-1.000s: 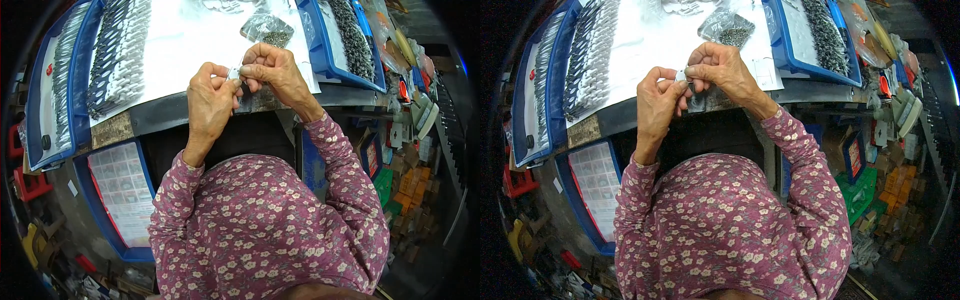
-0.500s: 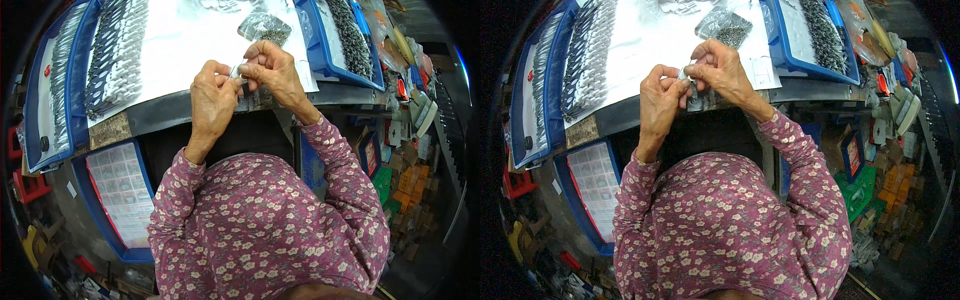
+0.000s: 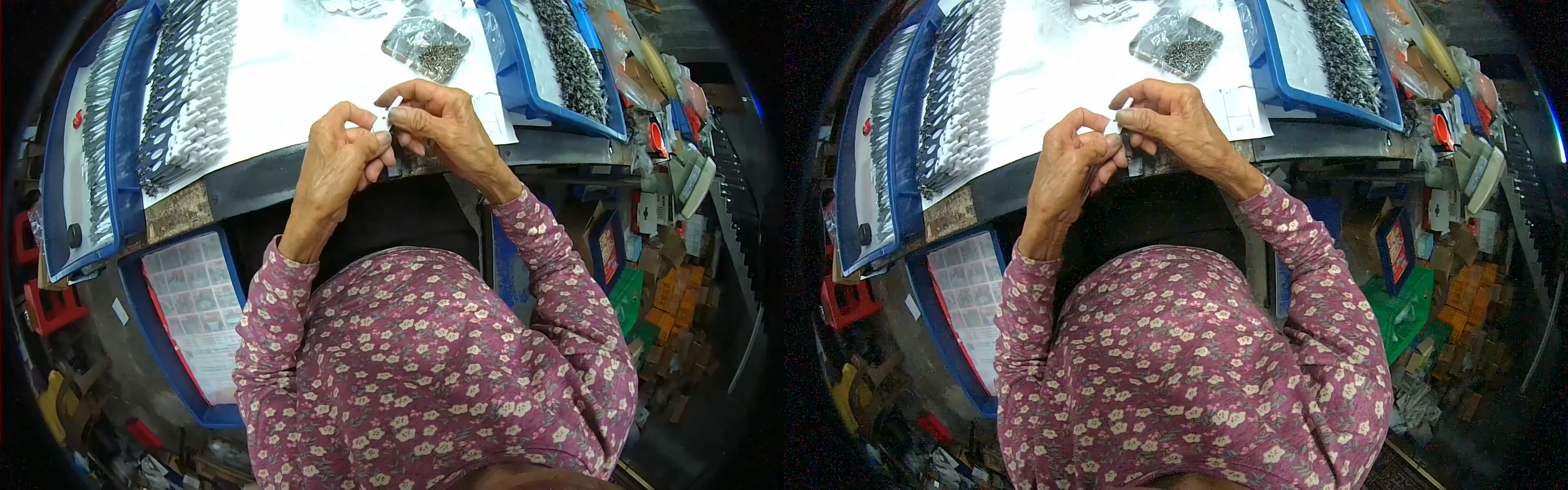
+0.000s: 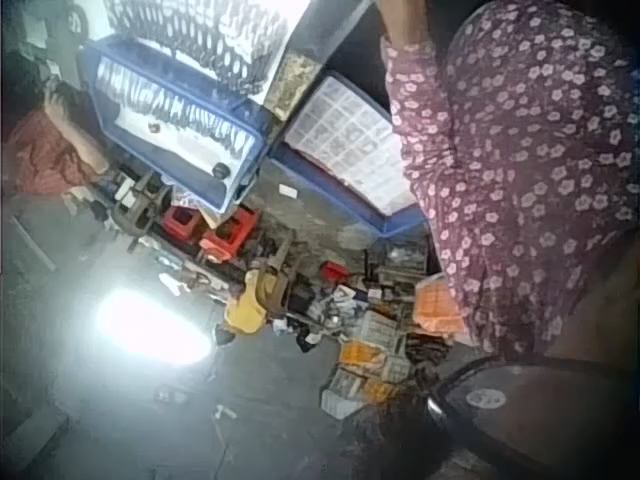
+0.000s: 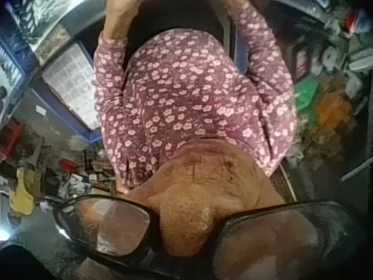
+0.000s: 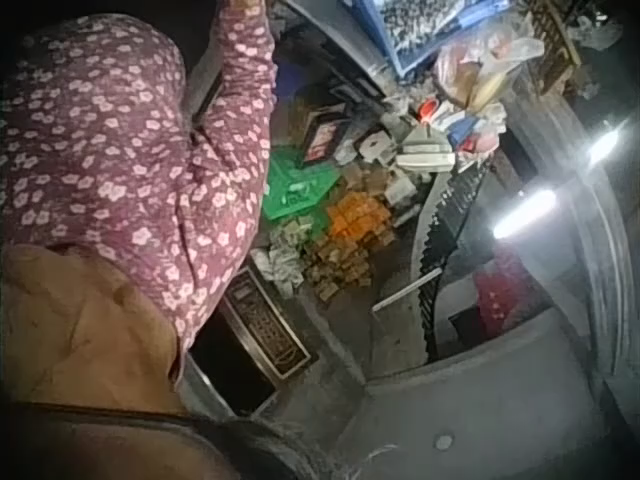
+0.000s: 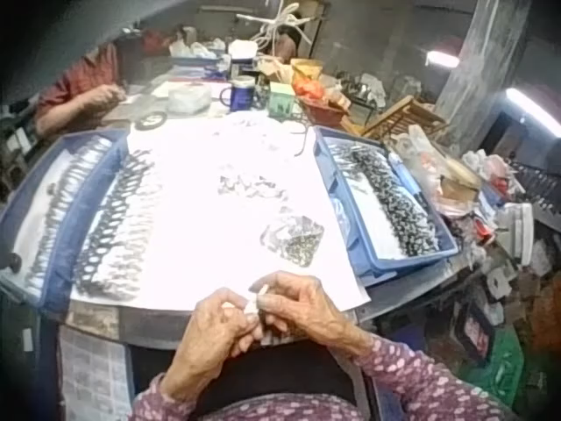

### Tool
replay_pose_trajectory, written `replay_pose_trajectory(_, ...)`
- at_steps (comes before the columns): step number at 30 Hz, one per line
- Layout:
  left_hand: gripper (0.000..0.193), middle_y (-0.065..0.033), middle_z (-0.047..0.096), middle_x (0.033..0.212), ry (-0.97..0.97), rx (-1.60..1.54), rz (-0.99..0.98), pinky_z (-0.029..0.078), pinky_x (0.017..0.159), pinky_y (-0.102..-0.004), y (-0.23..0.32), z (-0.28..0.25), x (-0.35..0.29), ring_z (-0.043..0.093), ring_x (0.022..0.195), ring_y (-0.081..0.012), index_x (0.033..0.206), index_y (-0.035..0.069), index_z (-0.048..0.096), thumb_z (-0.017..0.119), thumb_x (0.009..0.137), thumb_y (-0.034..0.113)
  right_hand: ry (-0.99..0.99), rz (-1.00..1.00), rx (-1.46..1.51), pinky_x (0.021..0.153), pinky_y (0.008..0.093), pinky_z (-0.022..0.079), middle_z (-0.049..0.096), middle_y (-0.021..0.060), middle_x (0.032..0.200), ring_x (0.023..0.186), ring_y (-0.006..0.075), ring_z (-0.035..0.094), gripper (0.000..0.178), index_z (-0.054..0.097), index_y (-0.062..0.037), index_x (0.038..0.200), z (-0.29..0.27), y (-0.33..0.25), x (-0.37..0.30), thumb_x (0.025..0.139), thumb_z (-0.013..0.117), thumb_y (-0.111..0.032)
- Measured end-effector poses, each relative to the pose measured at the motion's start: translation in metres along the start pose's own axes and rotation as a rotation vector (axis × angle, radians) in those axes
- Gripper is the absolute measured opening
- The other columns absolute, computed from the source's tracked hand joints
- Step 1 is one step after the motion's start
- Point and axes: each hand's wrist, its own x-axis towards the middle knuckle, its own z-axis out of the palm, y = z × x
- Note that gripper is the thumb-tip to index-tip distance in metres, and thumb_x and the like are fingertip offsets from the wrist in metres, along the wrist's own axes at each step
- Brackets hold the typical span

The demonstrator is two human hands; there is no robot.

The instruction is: Manually assembling small hardware components at a workstation by fitting plastic and metal pieces together.

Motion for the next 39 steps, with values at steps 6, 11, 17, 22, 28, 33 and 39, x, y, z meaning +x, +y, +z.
replay_pose_trajectory(6,0.01,-0.0066,0.056,0.062,-0.037,-0.038,-0.047,0.029,0.036,-0.0153,0.004,0.0,-0.002,0.042,0.044,-0.004,0.086,0.001,0.047,0.053,0.082,0.007,-0.023,0.033,0.193,0.045,0.0132,0.038,0.054,0.0012,0.067,0.055,0.0035,0.05,0.022,0.059,0.0033,0.096,0.0,0.005,-0.001,0.088,0.054,-0.017)
replay_pose_trajectory(11,0.014,-0.0057,0.054,0.062,-0.04,-0.092,-0.05,0.025,0.036,-0.0147,0.001,-0.001,-0.002,0.039,0.043,-0.003,0.085,0.002,0.048,0.055,0.084,0.015,-0.001,0.012,0.172,0.044,0.0129,0.036,0.054,0.001,0.066,0.054,0.0029,0.048,0.022,0.06,0.003,0.095,0.001,0.008,-0.001,0.088,0.055,-0.017)
replay_pose_trajectory(17,0.015,-0.0039,0.051,0.059,-0.038,-0.123,-0.144,0.021,0.035,-0.0139,0.003,-0.003,-0.002,0.034,0.042,-0.0015,0.082,0.003,0.049,0.054,0.085,0.017,0.02,-0.014,0.141,0.042,0.0141,0.038,0.053,0.0,0.058,0.046,0.0034,0.047,0.021,0.061,0.0012,0.089,0.003,0.01,-0.001,0.087,0.055,-0.019)
replay_pose_trajectory(22,0.016,-0.0027,0.05,0.058,-0.054,-0.147,-0.203,0.018,0.034,-0.014,0.002,-0.005,-0.002,0.031,0.04,-0.0009,0.082,0.004,0.049,0.054,0.085,0.019,-0.011,-0.012,0.136,0.04,0.0148,0.034,0.05,-0.0024,0.056,0.046,0.0023,0.042,0.02,0.061,0.0004,0.086,0.002,0.009,-0.001,0.087,0.055,-0.018)
replay_pose_trajectory(28,0.017,-0.0006,0.047,0.057,-0.05,-0.133,-0.182,0.017,0.034,-0.0146,0.003,-0.002,-0.005,0.03,0.04,-0.0003,0.08,0.005,0.048,0.054,0.084,0.021,0.038,-0.029,0.063,0.042,0.0143,0.032,0.049,-0.0032,0.059,0.048,0.0013,0.042,0.018,0.061,-0.0001,0.089,0.008,0.003,-0.008,0.087,0.055,-0.017)
replay_pose_trajectory(33,0.019,0.0016,0.046,0.055,-0.017,-0.03,-0.131,0.019,0.033,-0.0138,0.0,-0.006,-0.008,0.029,0.039,-0.0005,0.079,0.009,0.048,0.055,0.085,0.025,0.122,-0.069,-0.258,0.04,0.0152,0.032,0.053,-0.0012,0.06,0.046,0.0013,0.041,0.024,0.063,-0.0021,0.091,-0.016,-0.003,-0.001,0.089,0.052,-0.023)
replay_pose_trajectory(39,0.019,0.0012,0.048,0.057,-0.082,-0.007,-0.067,0.021,0.036,-0.0146,-0.001,-0.006,-0.011,0.033,0.042,-0.0012,0.082,0.006,0.047,0.054,0.087,0.023,0.317,-0.291,-0.876,0.05,0.0258,0.04,0.056,0.0054,0.066,0.055,0.0105,0.049,0.015,0.06,0.0027,0.084,-0.076,0.028,0.026,0.08,0.054,-0.01)
